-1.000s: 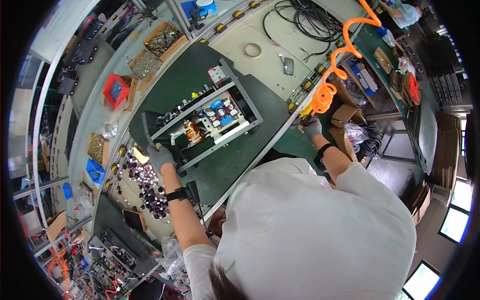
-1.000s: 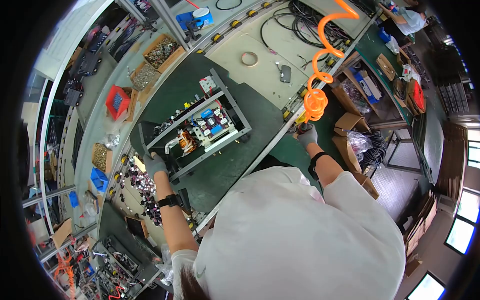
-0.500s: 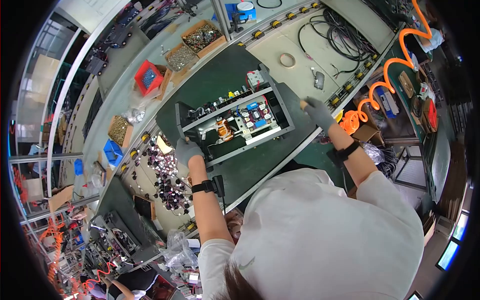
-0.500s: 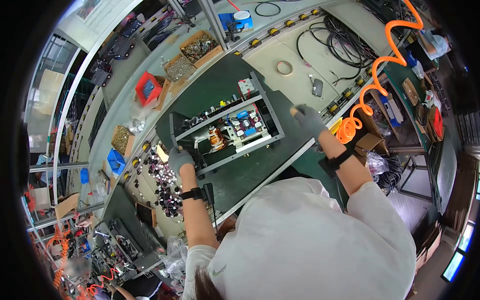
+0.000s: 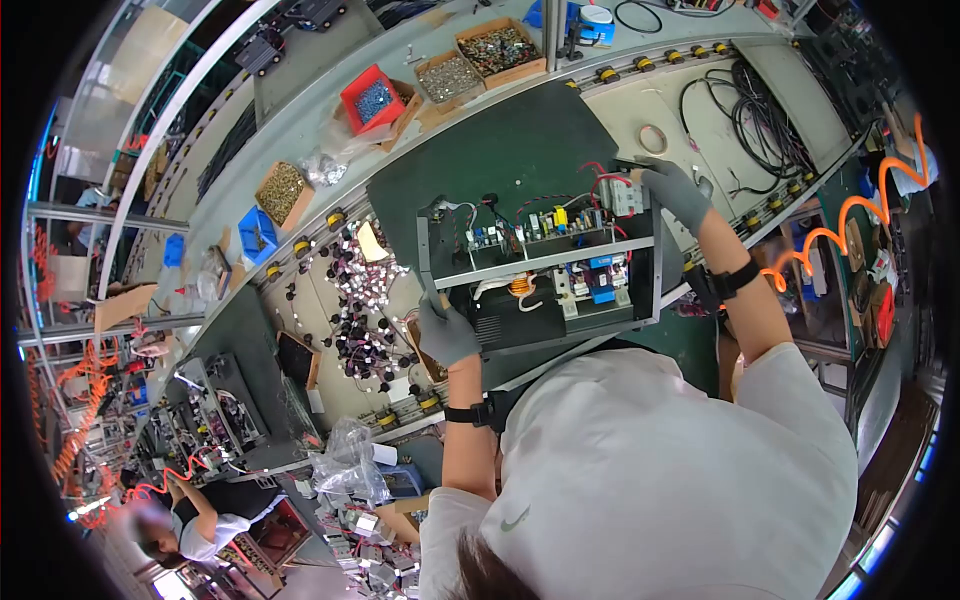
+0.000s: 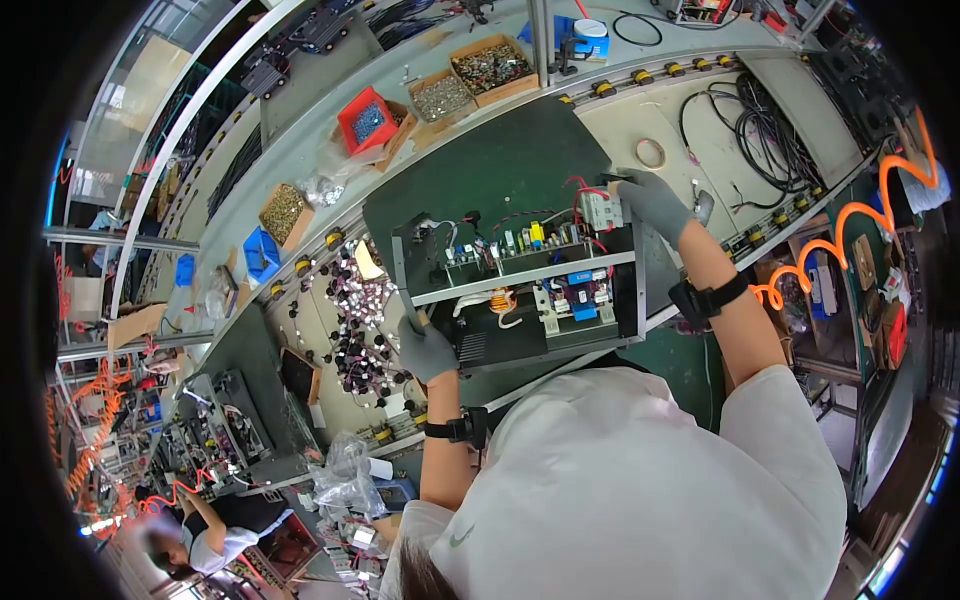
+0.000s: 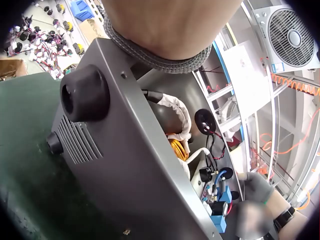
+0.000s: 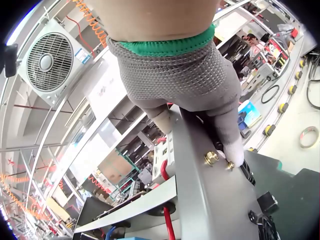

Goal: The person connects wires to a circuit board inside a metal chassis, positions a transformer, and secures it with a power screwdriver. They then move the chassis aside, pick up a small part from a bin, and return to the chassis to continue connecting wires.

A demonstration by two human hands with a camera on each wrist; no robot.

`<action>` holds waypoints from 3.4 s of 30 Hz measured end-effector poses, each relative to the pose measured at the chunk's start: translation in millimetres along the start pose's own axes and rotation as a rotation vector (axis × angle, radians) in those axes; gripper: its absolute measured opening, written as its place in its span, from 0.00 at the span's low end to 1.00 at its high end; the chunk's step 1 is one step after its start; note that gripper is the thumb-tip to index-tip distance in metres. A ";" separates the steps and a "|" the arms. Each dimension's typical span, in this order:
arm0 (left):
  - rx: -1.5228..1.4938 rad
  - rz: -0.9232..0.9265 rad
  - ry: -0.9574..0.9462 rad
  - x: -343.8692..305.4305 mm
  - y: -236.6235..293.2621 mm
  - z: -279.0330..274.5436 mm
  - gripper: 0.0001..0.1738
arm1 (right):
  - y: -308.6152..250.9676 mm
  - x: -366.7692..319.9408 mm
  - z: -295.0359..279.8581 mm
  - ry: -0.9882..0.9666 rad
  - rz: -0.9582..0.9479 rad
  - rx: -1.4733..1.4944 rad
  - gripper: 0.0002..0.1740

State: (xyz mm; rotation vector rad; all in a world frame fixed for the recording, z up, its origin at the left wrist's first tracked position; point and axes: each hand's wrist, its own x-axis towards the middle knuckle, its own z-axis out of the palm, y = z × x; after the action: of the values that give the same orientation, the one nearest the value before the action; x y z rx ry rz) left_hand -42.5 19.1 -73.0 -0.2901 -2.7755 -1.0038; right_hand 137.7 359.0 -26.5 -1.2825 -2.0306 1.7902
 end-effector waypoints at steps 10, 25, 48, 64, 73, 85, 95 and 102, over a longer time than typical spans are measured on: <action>0.038 -0.053 -0.073 30.8 7.8 -6.8 0.11 | -23.8 -4.5 18.8 0.173 -0.019 0.005 0.29; -0.216 -0.127 -0.039 50.4 -41.6 35.9 0.27 | -27.8 -102.0 82.1 0.361 -0.581 -0.704 0.33; -0.401 0.262 -0.642 -29.2 98.0 132.0 0.36 | 11.6 -70.5 -51.3 0.903 -0.103 -1.002 0.32; -0.399 -0.406 -1.236 -48.7 1.7 143.8 0.24 | 118.4 -83.1 -26.6 0.247 0.252 -0.942 0.22; -0.482 -0.796 -0.898 -45.9 -136.3 64.2 0.26 | 179.5 -30.2 9.1 -0.051 0.365 -0.974 0.21; -0.377 -1.153 -0.512 -134.2 -182.2 -27.5 0.25 | 237.8 60.0 -41.1 0.535 0.638 -0.721 0.21; -0.475 -1.171 -0.567 -166.2 -177.3 -49.4 0.17 | 273.7 85.9 -35.4 0.423 0.484 -0.803 0.14; -0.320 -0.921 -0.616 -201.5 -224.4 -37.8 0.19 | 246.6 108.7 -25.9 0.427 0.333 -0.648 0.16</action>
State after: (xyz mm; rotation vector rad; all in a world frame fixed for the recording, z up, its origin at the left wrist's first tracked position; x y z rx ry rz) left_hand 101.8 -199.1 -227.9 0.8844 -3.3172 -1.8020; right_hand 206.4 431.9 -278.0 -2.0584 -2.2972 0.8115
